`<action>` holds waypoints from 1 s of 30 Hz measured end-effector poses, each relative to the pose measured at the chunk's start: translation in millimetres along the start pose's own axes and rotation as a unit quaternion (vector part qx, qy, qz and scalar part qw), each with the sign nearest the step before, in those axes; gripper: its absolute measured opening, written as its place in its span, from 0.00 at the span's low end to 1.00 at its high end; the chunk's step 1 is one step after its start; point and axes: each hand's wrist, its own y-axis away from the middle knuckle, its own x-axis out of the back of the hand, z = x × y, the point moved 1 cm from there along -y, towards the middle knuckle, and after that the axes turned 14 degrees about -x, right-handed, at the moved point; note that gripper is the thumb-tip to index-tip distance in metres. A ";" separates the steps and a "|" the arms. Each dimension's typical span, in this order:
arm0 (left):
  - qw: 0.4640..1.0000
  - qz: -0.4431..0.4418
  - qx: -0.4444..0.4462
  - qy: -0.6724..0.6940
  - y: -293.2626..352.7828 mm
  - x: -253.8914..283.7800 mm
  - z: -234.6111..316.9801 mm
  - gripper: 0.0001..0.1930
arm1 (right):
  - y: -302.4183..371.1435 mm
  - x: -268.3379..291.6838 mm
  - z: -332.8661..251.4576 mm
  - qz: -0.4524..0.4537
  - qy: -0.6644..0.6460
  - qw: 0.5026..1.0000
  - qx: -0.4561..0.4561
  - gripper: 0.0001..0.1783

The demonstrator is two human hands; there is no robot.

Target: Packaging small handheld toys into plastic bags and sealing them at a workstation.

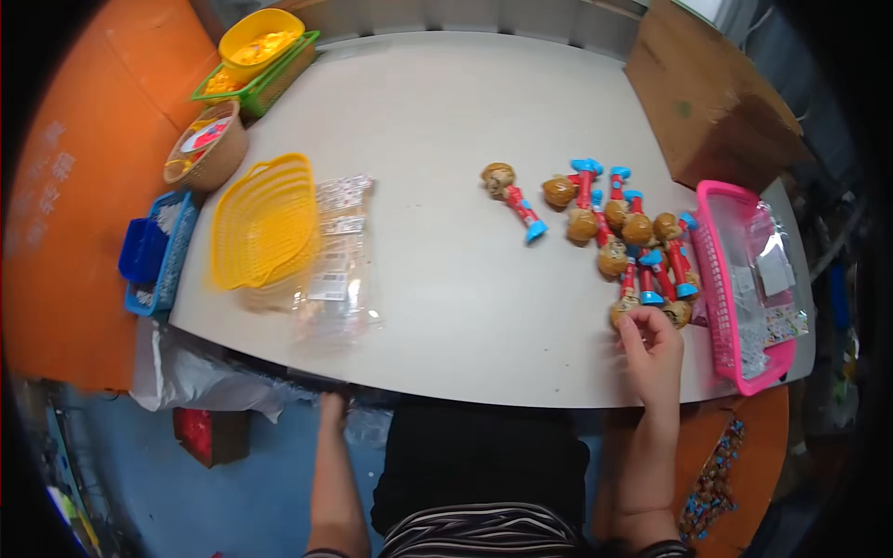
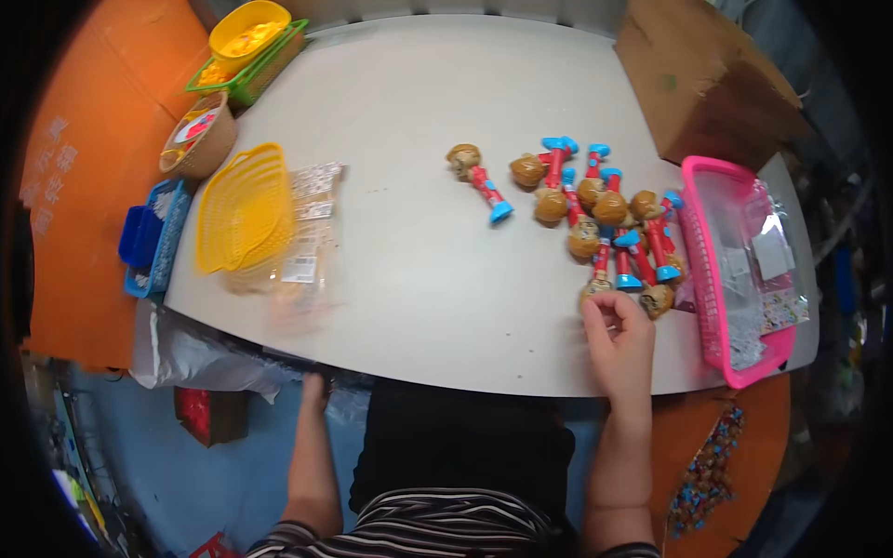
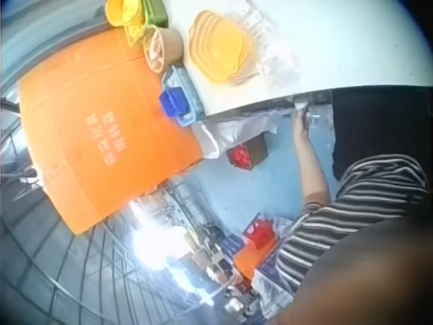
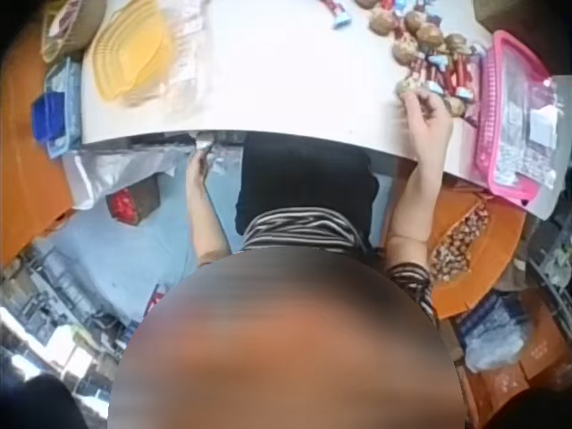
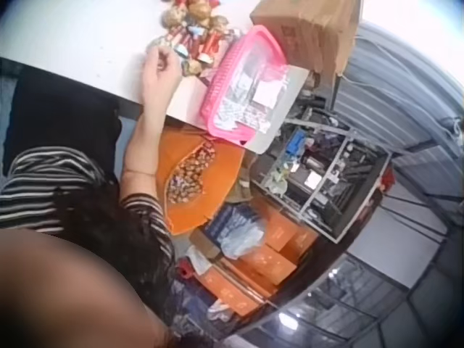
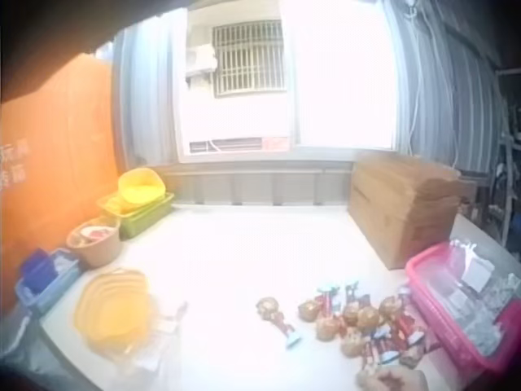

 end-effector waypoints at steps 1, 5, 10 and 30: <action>0.993 0.053 0.094 0.038 -17.0 17.2 -15.9 0.20 | -0.2 -3.3 -1.4 -0.013 -0.004 1.000 0.003 0.05; 0.916 0.160 -0.239 -0.281 25.2 -52.4 -44.4 0.13 | 5.5 3.2 2.3 -0.021 0.026 0.999 -0.013 0.04; 0.844 0.285 -0.436 -0.123 124.9 -126.3 136.6 0.14 | 0.2 12.5 34.3 0.017 0.013 0.999 -0.033 0.05; 0.834 -0.050 -0.514 -0.197 158.6 -302.2 309.0 0.09 | 33.2 -133.2 5.1 -0.437 -0.262 0.833 -0.214 0.29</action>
